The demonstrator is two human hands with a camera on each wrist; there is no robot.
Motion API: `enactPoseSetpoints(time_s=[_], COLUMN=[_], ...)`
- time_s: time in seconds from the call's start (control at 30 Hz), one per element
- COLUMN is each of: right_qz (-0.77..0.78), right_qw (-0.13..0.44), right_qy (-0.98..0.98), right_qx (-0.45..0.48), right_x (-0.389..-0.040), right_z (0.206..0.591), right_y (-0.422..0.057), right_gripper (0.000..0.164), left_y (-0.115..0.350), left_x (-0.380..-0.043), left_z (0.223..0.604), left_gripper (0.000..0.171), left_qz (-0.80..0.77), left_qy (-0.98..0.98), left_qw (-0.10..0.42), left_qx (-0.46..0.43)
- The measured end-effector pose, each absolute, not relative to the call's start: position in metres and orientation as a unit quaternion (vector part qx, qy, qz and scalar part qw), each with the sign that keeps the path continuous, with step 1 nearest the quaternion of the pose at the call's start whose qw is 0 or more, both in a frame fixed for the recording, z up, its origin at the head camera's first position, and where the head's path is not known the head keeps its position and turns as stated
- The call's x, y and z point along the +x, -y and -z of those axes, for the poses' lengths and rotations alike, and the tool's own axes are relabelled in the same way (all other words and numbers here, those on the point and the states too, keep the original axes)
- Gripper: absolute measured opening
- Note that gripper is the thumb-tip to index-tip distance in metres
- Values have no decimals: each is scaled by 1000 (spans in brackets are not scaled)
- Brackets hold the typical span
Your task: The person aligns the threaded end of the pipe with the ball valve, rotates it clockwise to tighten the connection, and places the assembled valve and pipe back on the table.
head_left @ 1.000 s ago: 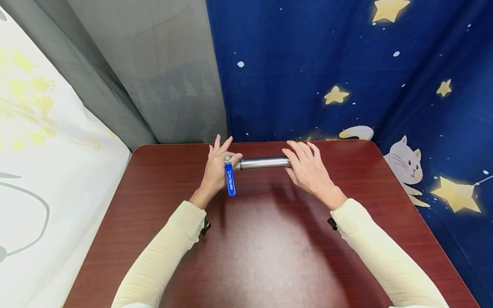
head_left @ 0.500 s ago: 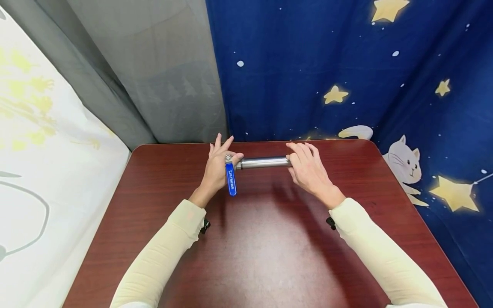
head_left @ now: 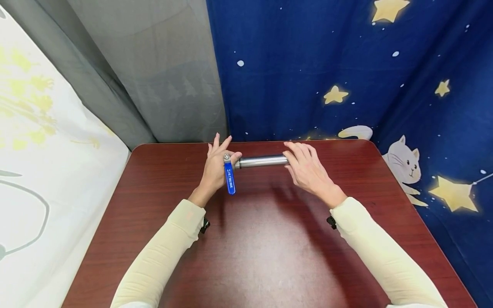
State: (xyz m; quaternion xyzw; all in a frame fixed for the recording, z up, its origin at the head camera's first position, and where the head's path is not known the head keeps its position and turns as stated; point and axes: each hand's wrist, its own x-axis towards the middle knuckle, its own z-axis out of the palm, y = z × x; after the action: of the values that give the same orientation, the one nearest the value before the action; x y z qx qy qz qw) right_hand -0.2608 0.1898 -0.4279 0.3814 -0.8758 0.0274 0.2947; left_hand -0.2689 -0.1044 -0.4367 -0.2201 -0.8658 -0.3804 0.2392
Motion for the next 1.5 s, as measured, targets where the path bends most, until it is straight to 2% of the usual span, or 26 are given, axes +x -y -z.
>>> enactPoseSetpoints(time_s=[0.37, 0.57, 0.83, 1.07, 1.33, 1.5], right_qz=[-50, -63, -54, -19, -13, -28], right_qw=[327, 353, 357, 332, 315, 326], right_qy=[872, 867, 861, 869, 878, 877], right_qx=[361, 346, 357, 366, 361, 351], right_x=[-260, -260, -261, -261, -262, -263], right_z=[431, 432, 431, 427, 430, 431], right_y=[-188, -183, -184, -184, -184, -184], right_gripper=[46, 36, 22, 34, 38, 52], left_y=[105, 104, 102, 103, 103, 104], left_x=[-269, -270, -270, -271, -272, -273], left_z=[437, 439, 436, 434, 433, 435], left_gripper=[45, 47, 46, 46, 47, 47], left_qz=[389, 397, 392, 401, 394, 402], left_qy=[866, 865, 863, 861, 864, 864], left_qw=[229, 225, 230, 229, 229, 226], left_qx=[-214, -208, -221, -213, -213, -203])
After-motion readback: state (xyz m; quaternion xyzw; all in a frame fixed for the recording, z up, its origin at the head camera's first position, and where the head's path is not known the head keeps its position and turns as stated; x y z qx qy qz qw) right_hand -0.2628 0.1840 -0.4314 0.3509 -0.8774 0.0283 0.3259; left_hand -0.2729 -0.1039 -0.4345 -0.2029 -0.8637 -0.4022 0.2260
